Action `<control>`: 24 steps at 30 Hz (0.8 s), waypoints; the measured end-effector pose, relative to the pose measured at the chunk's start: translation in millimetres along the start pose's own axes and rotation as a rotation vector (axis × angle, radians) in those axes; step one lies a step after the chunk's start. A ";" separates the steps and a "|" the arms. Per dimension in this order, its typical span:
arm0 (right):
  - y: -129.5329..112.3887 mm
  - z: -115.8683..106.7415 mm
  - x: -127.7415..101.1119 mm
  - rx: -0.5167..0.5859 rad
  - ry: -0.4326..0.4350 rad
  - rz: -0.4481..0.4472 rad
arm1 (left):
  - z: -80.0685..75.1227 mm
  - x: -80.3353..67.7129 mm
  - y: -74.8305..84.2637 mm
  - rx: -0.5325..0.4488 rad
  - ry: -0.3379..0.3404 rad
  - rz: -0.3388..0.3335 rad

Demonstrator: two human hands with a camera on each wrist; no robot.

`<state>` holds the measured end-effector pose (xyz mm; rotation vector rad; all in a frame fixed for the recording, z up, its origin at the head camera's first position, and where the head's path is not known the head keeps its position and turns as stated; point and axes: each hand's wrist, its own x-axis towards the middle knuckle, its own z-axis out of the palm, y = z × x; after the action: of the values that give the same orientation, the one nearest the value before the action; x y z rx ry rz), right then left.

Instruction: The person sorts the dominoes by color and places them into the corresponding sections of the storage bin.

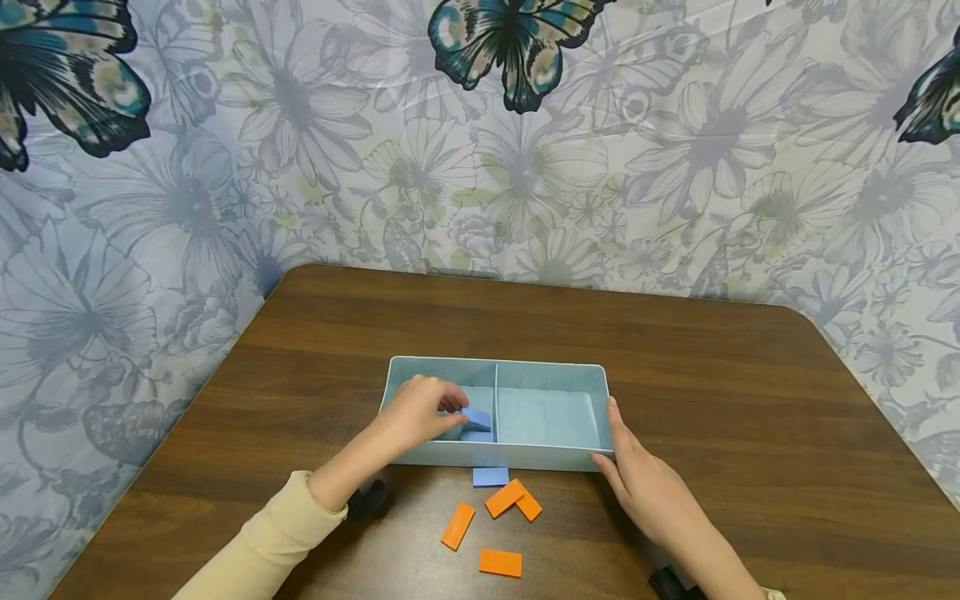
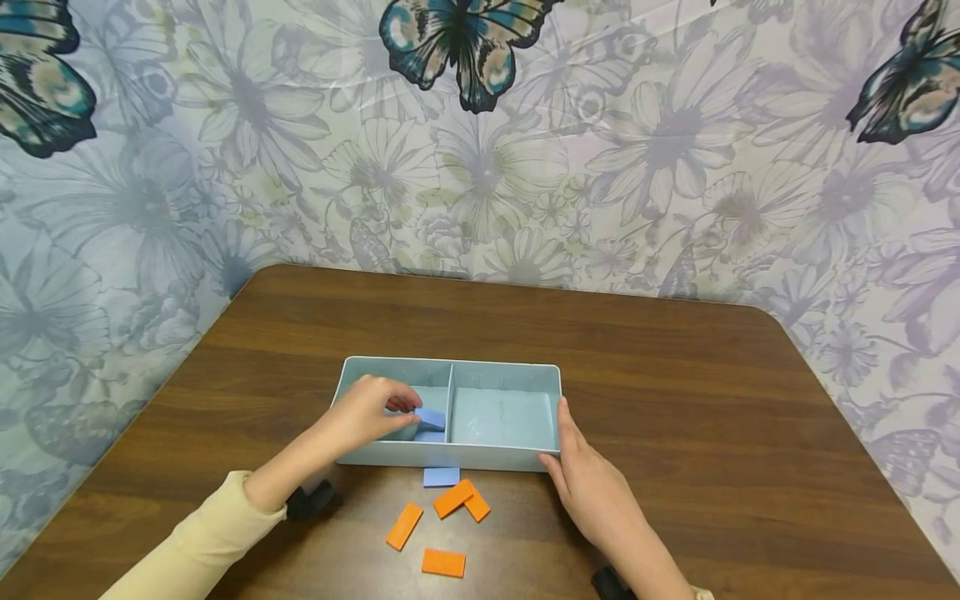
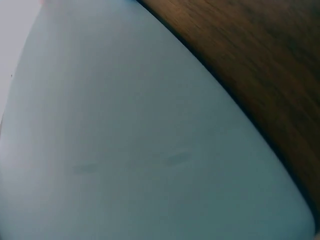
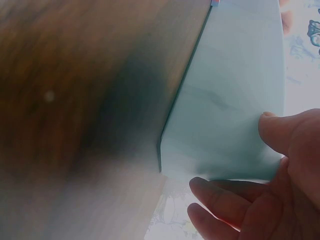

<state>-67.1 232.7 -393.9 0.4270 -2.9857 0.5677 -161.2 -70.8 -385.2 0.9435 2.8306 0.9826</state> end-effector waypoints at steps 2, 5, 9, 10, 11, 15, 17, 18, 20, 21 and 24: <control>-0.1 -0.1 -0.1 -0.001 0.000 -0.002 | 0.2 1.0 -0.5 0.005 -0.012 -0.003; -0.1 -0.2 -0.3 -0.002 0.002 -0.004 | 0.9 2.4 -1.7 0.008 -0.033 -0.012; -0.3 -0.1 -0.3 -0.001 0.003 -0.004 | 1.6 4.2 -3.3 0.007 -0.065 -0.032; -0.3 -0.1 -0.3 -0.001 0.002 -0.005 | 1.6 4.5 -3.4 0.009 -0.073 -0.039; -0.3 0.0 -0.3 -0.001 0.002 -0.005 | 1.6 4.8 -3.7 0.014 -0.080 -0.046; -0.2 0.2 -0.2 -0.001 0.002 -0.007 | 1.9 6.5 -4.7 0.047 -0.120 -0.047; -0.1 0.3 -0.1 -0.004 0.003 -0.008 | 2.2 7.7 -5.2 0.061 -0.140 -0.039; -0.1 0.3 -0.1 -0.005 0.004 -0.008 | 2.3 8.4 -5.4 0.066 -0.151 -0.032; 0.0 0.3 0.0 -0.006 0.005 -0.009 | 2.7 9.6 -5.8 0.069 -0.167 -0.023; 0.0 0.3 0.0 -0.006 0.005 -0.010 | 3.1 10.1 -6.2 0.071 -0.175 -0.018; 0.0 0.3 -0.3 -0.008 0.006 -0.011 | 3.6 11.1 -6.4 0.070 -0.190 -0.012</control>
<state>-66.8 232.7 -394.2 0.4401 -2.9769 0.5545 -173.1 -66.7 -389.7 0.9681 2.7242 0.7518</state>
